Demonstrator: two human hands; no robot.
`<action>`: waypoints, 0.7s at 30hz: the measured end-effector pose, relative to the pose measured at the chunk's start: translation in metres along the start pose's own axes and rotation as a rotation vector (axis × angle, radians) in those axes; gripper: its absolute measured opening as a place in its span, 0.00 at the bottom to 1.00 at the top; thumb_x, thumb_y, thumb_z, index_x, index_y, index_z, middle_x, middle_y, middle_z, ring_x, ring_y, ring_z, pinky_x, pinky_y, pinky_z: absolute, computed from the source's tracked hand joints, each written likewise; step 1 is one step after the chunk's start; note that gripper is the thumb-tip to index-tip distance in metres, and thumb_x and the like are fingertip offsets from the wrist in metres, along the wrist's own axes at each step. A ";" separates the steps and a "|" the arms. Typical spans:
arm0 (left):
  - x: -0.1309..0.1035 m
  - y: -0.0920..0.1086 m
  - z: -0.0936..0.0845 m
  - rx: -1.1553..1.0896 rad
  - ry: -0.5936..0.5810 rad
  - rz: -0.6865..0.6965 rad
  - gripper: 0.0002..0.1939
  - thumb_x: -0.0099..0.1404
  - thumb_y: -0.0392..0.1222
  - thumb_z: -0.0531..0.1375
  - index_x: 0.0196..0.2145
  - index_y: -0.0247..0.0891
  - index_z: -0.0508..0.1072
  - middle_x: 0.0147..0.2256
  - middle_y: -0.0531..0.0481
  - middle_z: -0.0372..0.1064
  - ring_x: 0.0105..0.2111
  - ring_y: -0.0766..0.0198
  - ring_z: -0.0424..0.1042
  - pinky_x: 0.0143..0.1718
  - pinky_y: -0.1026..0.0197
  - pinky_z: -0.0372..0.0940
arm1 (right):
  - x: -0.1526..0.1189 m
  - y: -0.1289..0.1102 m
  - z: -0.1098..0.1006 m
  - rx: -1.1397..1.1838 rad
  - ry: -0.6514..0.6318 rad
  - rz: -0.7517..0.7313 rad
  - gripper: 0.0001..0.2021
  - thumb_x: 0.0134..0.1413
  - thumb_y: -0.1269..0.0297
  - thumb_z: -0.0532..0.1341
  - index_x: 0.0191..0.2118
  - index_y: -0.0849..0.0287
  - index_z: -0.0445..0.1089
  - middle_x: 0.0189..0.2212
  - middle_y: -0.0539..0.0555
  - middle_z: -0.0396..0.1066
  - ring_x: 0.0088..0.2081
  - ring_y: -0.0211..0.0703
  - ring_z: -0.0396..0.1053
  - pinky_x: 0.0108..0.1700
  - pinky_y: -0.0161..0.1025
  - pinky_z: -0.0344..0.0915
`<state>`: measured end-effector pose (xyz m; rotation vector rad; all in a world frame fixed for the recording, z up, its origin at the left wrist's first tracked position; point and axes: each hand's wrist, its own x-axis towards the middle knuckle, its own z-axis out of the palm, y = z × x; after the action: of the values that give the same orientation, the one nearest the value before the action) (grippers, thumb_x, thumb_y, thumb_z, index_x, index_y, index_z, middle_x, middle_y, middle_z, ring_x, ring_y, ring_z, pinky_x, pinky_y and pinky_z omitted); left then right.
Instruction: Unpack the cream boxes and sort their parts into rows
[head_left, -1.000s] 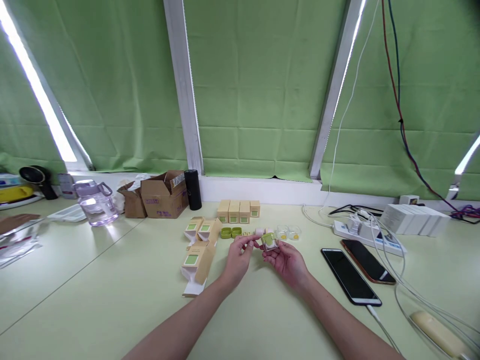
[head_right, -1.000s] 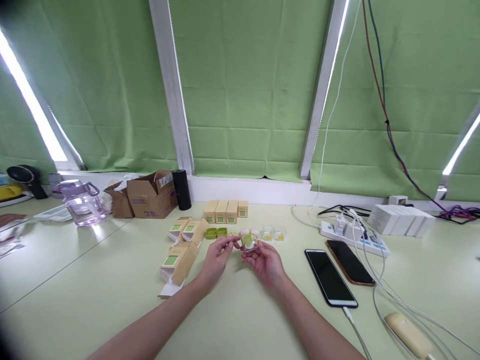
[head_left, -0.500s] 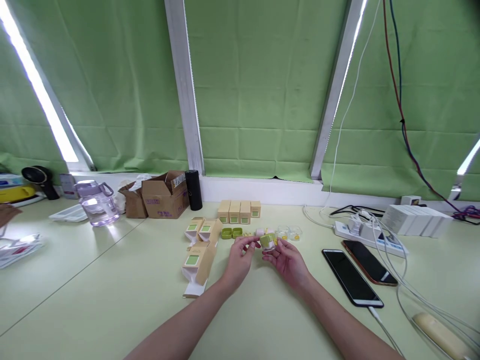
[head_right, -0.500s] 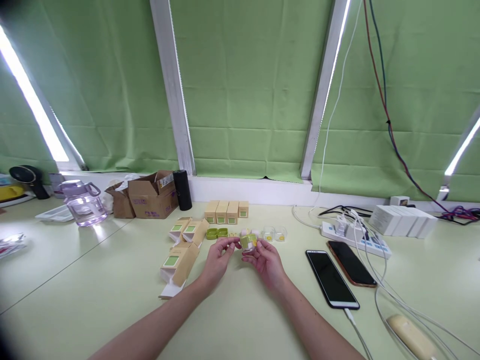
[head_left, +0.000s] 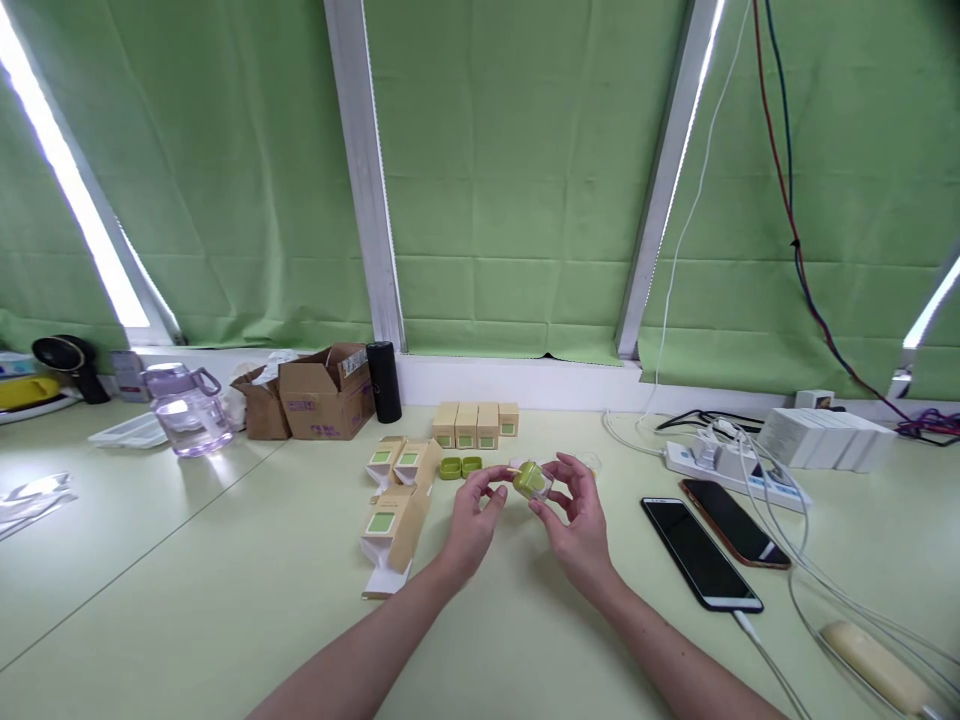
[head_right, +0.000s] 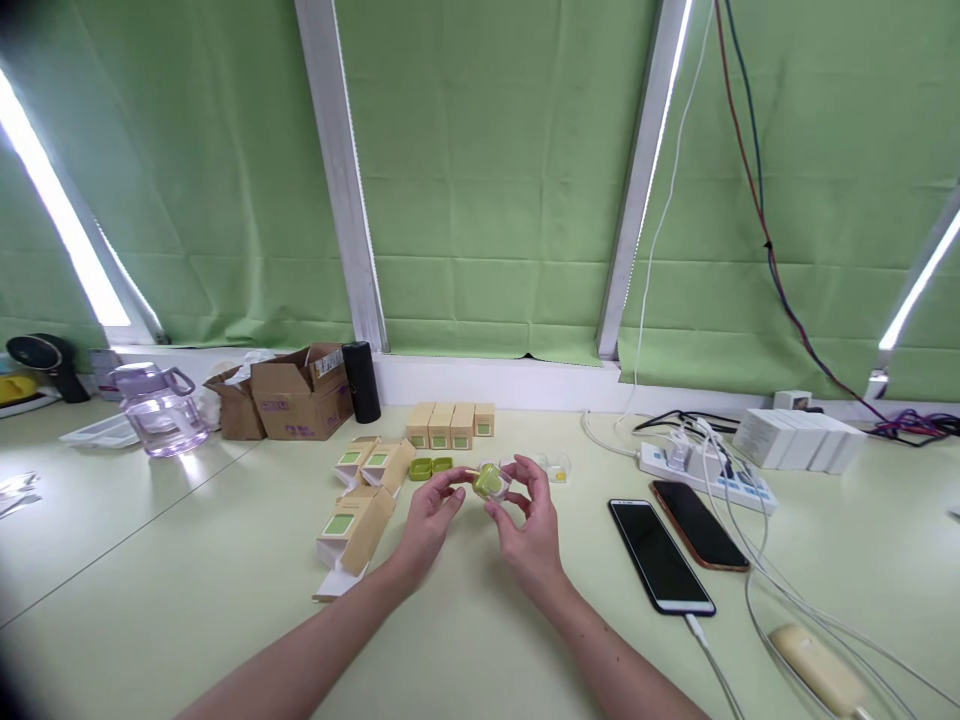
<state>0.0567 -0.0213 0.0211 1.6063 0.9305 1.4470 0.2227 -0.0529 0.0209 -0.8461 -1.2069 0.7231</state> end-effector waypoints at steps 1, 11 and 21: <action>0.000 0.001 0.000 -0.008 -0.003 0.000 0.14 0.68 0.45 0.61 0.49 0.40 0.78 0.50 0.41 0.77 0.51 0.52 0.75 0.54 0.51 0.67 | -0.001 0.000 0.000 -0.031 -0.011 -0.029 0.31 0.55 0.62 0.70 0.62 0.47 0.60 0.54 0.58 0.69 0.58 0.52 0.68 0.55 0.51 0.72; 0.002 0.004 0.000 0.023 0.030 0.066 0.09 0.65 0.40 0.63 0.43 0.40 0.78 0.44 0.42 0.77 0.47 0.54 0.76 0.49 0.53 0.71 | -0.007 0.005 -0.003 -0.136 -0.099 -0.242 0.27 0.60 0.68 0.65 0.63 0.48 0.62 0.58 0.59 0.68 0.60 0.55 0.67 0.63 0.58 0.66; 0.000 0.013 0.001 0.177 0.110 0.252 0.05 0.66 0.39 0.63 0.40 0.44 0.80 0.42 0.45 0.77 0.48 0.53 0.72 0.49 0.52 0.70 | -0.007 0.007 -0.006 -0.124 -0.175 -0.193 0.29 0.62 0.68 0.62 0.66 0.45 0.56 0.61 0.60 0.63 0.63 0.54 0.64 0.58 0.53 0.71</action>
<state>0.0582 -0.0271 0.0323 1.8423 0.9678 1.6780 0.2264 -0.0565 0.0108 -0.7670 -1.4811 0.5786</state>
